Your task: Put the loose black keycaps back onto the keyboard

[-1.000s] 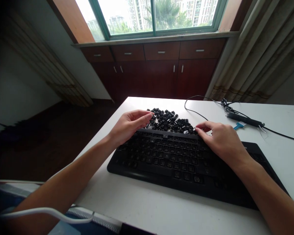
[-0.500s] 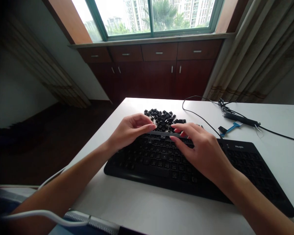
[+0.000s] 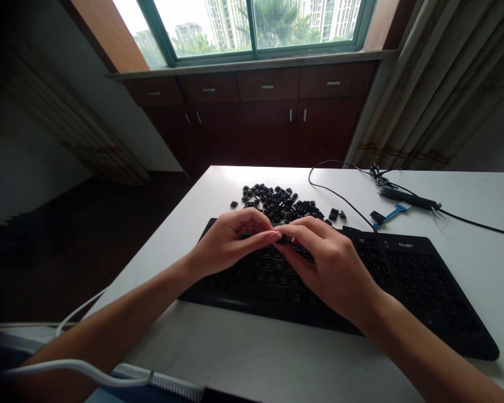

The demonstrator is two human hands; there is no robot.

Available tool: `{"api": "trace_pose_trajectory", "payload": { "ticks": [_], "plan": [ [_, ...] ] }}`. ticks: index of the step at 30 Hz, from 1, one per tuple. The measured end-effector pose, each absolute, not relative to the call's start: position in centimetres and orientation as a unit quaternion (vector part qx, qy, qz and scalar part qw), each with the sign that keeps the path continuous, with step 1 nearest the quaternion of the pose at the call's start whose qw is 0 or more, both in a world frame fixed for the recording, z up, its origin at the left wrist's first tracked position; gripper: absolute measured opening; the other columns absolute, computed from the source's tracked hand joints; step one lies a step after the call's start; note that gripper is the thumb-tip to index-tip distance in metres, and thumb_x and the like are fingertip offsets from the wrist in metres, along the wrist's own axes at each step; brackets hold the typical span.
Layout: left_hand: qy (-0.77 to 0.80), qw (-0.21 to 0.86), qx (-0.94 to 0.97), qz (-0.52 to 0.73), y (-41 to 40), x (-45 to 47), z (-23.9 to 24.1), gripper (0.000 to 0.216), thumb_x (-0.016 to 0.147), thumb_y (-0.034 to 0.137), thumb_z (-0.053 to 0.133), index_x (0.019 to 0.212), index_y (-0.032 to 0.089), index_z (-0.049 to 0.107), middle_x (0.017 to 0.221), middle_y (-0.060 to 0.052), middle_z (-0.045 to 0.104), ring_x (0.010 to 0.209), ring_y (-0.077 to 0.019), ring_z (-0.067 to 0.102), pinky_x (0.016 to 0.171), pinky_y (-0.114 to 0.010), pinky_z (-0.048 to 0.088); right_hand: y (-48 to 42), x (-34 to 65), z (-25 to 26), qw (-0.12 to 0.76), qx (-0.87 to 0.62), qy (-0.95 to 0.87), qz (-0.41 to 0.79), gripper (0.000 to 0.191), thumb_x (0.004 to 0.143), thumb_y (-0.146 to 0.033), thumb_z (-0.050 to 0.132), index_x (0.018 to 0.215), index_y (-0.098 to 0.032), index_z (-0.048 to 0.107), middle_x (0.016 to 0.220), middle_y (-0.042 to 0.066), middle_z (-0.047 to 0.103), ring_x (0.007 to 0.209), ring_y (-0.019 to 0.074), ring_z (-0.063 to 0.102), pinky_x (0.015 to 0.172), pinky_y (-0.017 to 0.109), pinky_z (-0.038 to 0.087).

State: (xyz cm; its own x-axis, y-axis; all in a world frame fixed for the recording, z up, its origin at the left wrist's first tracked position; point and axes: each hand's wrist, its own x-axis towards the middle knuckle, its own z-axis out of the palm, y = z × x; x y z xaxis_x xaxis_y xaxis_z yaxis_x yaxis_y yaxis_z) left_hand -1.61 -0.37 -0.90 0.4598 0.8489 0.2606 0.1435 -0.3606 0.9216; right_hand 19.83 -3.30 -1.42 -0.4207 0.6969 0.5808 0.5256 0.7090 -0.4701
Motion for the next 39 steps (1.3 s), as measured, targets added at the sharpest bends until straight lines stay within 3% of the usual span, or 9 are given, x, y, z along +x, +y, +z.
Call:
{"api": "trace_pose_trajectory", "payload": {
  "ticks": [12, 19, 28, 35, 39],
  "plan": [
    [0.351, 0.446, 0.727, 0.387, -0.4, -1.5, -1.0, 0.024, 0.092, 0.039, 0.066, 0.098, 0.016, 0.067, 0.091, -0.004, 0.071, 0.082, -0.0131, 0.067, 0.073, -0.025, 0.055, -3.2, 19.9, -1.7, 0.39, -0.381, -0.834, 0.086, 0.027, 0.092, -0.018, 0.066, 0.118, -0.02, 0.066, 0.108, 0.005, 0.069, 0.094, 0.015, 0.066, 0.081, 0.028, 0.057],
    [0.371, 0.41, 0.732, 0.398, -0.1, -1.8, -0.8, 0.024, 0.099, 0.037, 0.057, 0.105, 0.016, 0.068, 0.101, -0.006, 0.074, 0.095, -0.0152, 0.069, 0.082, -0.027, 0.055, -2.5, 20.5, -1.6, 0.388, -0.43, -0.814, 0.05, 0.023, 0.09, -0.023, 0.069, 0.114, -0.022, 0.069, 0.104, 0.003, 0.069, 0.081, 0.0138, 0.065, 0.074, 0.029, 0.056],
    [0.373, 0.388, 0.745, 0.394, -0.1, -1.8, -1.1, 0.024, 0.099, 0.037, 0.056, 0.109, 0.017, 0.067, 0.102, -0.005, 0.074, 0.096, -0.0151, 0.07, 0.081, -0.026, 0.054, -2.6, 20.4, -1.7, 0.385, -0.42, -0.82, 0.06, 0.022, 0.092, -0.025, 0.066, 0.114, -0.022, 0.069, 0.103, 0.005, 0.069, 0.085, 0.0159, 0.066, 0.073, 0.029, 0.056],
    [0.425, 0.271, 0.781, 0.368, 0.5, -2.9, 0.0, 0.03, 0.102, 0.04, 0.049, 0.114, 0.018, 0.066, 0.112, -0.007, 0.071, 0.102, -0.0182, 0.067, 0.086, -0.031, 0.054, -2.5, 20.5, -1.9, 0.369, -0.427, -0.822, 0.072, 0.022, 0.093, -0.027, 0.064, 0.114, -0.023, 0.069, 0.107, 0.005, 0.068, 0.083, 0.0163, 0.066, 0.072, 0.031, 0.056],
    [0.459, 0.175, 0.822, 0.286, -1.6, -5.0, 0.8, 0.03, 0.103, 0.038, 0.045, 0.118, 0.021, 0.065, 0.123, -0.007, 0.065, 0.112, -0.0207, 0.063, 0.097, -0.037, 0.051, -2.5, 20.5, -2.0, 0.373, -0.422, -0.823, 0.076, 0.022, 0.093, -0.027, 0.064, 0.115, -0.023, 0.068, 0.107, 0.005, 0.068, 0.087, 0.0175, 0.066, 0.075, 0.032, 0.057]
  ]
}}
